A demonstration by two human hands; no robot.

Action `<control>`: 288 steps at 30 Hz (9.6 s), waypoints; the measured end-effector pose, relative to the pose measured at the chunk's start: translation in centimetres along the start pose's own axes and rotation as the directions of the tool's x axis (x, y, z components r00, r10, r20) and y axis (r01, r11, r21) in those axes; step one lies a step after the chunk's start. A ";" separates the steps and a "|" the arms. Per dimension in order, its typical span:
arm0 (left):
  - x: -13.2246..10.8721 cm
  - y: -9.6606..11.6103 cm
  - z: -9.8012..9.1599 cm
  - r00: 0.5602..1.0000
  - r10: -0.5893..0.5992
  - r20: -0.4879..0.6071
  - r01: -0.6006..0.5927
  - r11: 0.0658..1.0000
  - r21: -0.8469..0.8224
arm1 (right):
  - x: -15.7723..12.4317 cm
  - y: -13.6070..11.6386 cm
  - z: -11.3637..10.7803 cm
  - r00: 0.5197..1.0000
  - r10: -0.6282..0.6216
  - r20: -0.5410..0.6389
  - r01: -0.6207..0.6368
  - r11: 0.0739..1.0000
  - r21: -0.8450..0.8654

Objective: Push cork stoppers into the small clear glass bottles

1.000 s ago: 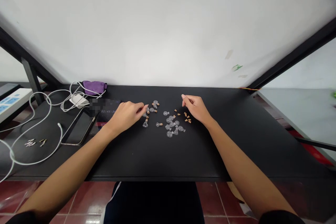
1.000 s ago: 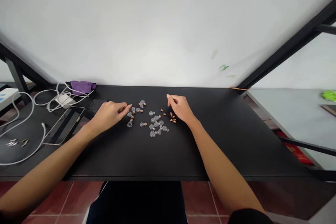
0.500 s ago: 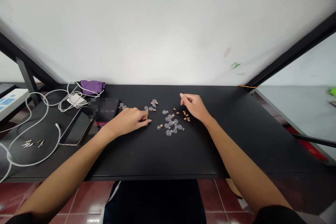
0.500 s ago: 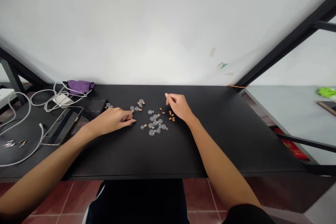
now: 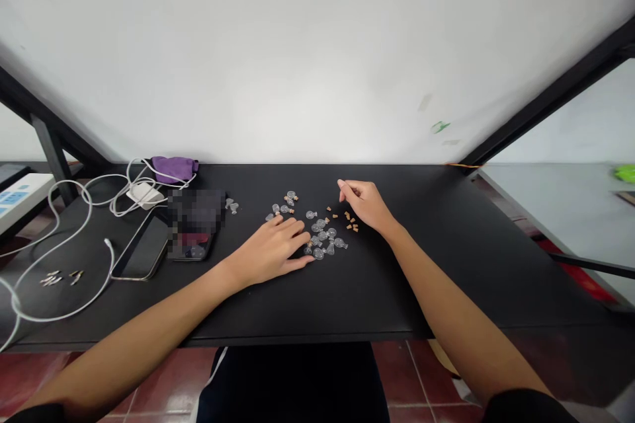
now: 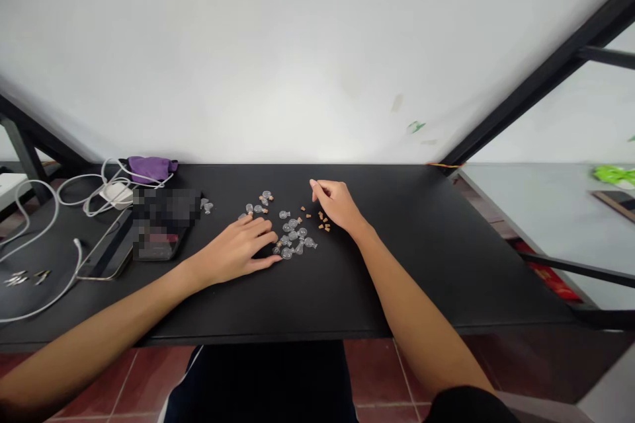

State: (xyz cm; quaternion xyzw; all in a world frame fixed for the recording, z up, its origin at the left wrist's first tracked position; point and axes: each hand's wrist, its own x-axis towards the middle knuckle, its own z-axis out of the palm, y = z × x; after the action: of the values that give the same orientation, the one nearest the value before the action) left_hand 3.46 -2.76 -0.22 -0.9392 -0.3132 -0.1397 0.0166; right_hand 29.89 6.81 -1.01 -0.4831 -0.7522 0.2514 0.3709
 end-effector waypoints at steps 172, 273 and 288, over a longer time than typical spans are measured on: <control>-0.3 -3.6 -0.2 0.980 -0.200 -0.005 0.168 0.832 -0.528 | -1.2 -2.7 -3.6 0.809 0.112 0.577 -0.087 0.994 -0.071; 0.3 -3.0 0.5 0.918 -0.315 -0.242 0.236 0.923 -0.305 | -2.0 -5.4 -0.2 0.891 -0.008 0.453 -0.006 1.000 0.029; 0.4 -1.9 0.0 0.941 -0.227 -0.251 0.151 0.945 -0.289 | -2.2 -6.0 -0.1 0.888 -0.052 0.456 0.035 0.998 0.045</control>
State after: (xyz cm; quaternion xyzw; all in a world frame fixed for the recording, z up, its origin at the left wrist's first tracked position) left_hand 2.60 -0.99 -0.24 -0.8687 -0.3756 -0.3131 -0.0790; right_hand 27.26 2.31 2.75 -0.3868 -0.8245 0.3627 0.1976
